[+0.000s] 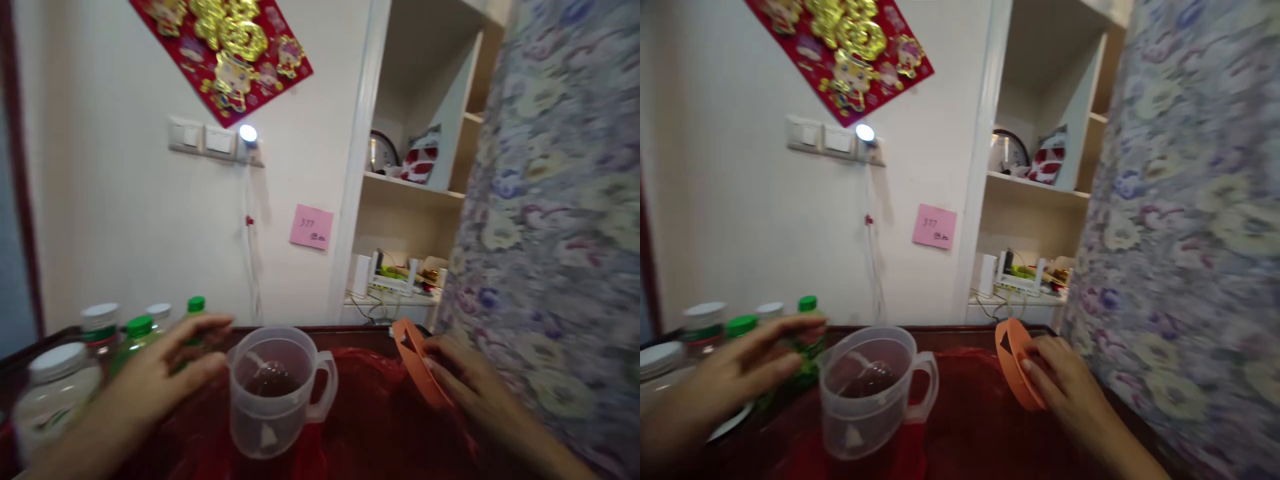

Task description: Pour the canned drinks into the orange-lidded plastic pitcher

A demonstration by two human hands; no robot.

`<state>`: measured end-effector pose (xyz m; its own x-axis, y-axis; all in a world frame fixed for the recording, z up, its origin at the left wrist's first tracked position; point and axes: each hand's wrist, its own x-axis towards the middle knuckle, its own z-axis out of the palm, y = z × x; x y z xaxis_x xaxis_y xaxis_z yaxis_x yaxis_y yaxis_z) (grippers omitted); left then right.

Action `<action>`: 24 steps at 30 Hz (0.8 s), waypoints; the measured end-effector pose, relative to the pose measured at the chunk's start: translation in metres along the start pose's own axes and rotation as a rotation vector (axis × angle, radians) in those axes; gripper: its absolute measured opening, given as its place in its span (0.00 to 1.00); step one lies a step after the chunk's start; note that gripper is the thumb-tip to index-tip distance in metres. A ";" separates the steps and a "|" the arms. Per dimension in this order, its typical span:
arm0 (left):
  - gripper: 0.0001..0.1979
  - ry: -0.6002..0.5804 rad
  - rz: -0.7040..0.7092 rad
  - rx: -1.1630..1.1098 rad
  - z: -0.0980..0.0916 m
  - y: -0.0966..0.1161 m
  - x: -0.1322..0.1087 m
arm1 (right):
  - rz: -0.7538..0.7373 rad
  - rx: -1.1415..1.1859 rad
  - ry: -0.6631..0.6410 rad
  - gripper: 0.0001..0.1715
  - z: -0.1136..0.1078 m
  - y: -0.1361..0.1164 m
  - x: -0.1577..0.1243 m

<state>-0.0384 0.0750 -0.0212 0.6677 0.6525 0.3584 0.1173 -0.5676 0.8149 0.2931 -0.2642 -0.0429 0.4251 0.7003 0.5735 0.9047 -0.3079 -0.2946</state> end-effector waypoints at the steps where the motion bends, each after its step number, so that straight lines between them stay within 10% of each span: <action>1: 0.46 -0.088 0.012 -0.053 0.002 0.003 -0.002 | -0.045 0.033 0.015 0.19 -0.001 -0.014 0.010; 7: 0.71 -0.307 -0.012 -0.163 0.019 0.004 -0.008 | -0.355 0.133 -0.017 0.11 -0.001 -0.104 0.068; 16: 0.53 -0.580 0.226 -0.641 0.037 -0.004 -0.006 | -0.461 0.080 -0.329 0.09 0.031 -0.189 0.114; 24: 0.51 -0.524 0.208 -0.458 0.032 -0.004 -0.008 | -0.483 0.069 -0.453 0.12 0.046 -0.212 0.119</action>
<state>-0.0205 0.0559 -0.0418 0.9206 0.1628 0.3551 -0.2935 -0.3114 0.9038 0.1504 -0.0859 0.0522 -0.0956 0.9552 0.2800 0.9799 0.1398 -0.1423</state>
